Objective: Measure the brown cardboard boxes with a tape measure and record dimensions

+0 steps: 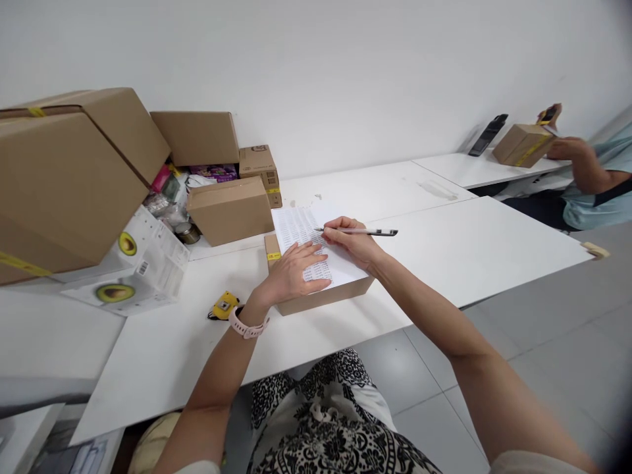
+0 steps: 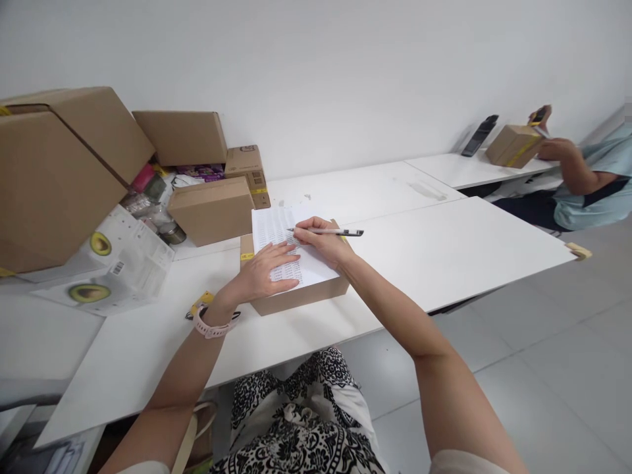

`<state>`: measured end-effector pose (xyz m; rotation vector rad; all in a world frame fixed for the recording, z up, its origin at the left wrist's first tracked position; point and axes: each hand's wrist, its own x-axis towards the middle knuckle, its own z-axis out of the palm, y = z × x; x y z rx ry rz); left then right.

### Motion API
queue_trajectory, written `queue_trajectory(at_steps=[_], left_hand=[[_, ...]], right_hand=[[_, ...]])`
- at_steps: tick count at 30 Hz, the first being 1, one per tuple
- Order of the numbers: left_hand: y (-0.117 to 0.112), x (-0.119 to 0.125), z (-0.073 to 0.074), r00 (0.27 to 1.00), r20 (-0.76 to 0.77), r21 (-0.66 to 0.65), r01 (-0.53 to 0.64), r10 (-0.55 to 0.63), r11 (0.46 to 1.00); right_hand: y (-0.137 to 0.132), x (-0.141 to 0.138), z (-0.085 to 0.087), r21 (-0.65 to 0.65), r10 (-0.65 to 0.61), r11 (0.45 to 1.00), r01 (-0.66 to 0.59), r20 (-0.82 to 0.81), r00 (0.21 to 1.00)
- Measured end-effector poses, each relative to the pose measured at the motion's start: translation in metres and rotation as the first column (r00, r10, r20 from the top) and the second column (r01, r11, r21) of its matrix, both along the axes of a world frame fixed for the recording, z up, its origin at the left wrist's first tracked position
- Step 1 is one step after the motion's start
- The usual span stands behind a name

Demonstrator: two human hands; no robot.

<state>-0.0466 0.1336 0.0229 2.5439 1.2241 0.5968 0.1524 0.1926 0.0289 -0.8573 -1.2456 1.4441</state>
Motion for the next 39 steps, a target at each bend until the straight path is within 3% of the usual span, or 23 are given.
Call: queue_trajectory(at_steps=[5, 9, 16, 29, 39], left_hand=[[-0.001, 0.000, 0.001, 1.000, 0.001, 0.002, 0.007, -0.007, 1.000], [-0.002, 0.001, 0.003, 1.000, -0.017, -0.007, 0.001, -0.001, 1.000], [-0.004, 0.002, 0.006, 0.999, -0.031, -0.035, -0.011, 0.010, 0.999], [-0.006, 0.003, 0.015, 0.997, -0.077, -0.118, -0.033, 0.024, 0.992], [-0.005, 0.002, 0.011, 0.996, -0.083, -0.095, -0.030, 0.022, 0.995]], right_hand=[[-0.011, 0.001, 0.004, 0.143, -0.196, 0.976, 0.163, 0.265, 0.944], [-0.020, -0.002, 0.014, 0.109, -0.177, 0.983, 0.146, 0.377, 0.909], [-0.016, -0.003, 0.007, 0.254, -0.281, 0.947, 0.194, 0.371, 0.885], [-0.008, -0.002, -0.003, 0.272, -0.249, 0.953, 0.132, 0.459, 0.853], [-0.008, -0.002, -0.005, 0.266, -0.242, 0.956, 0.124, 0.476, 0.846]])
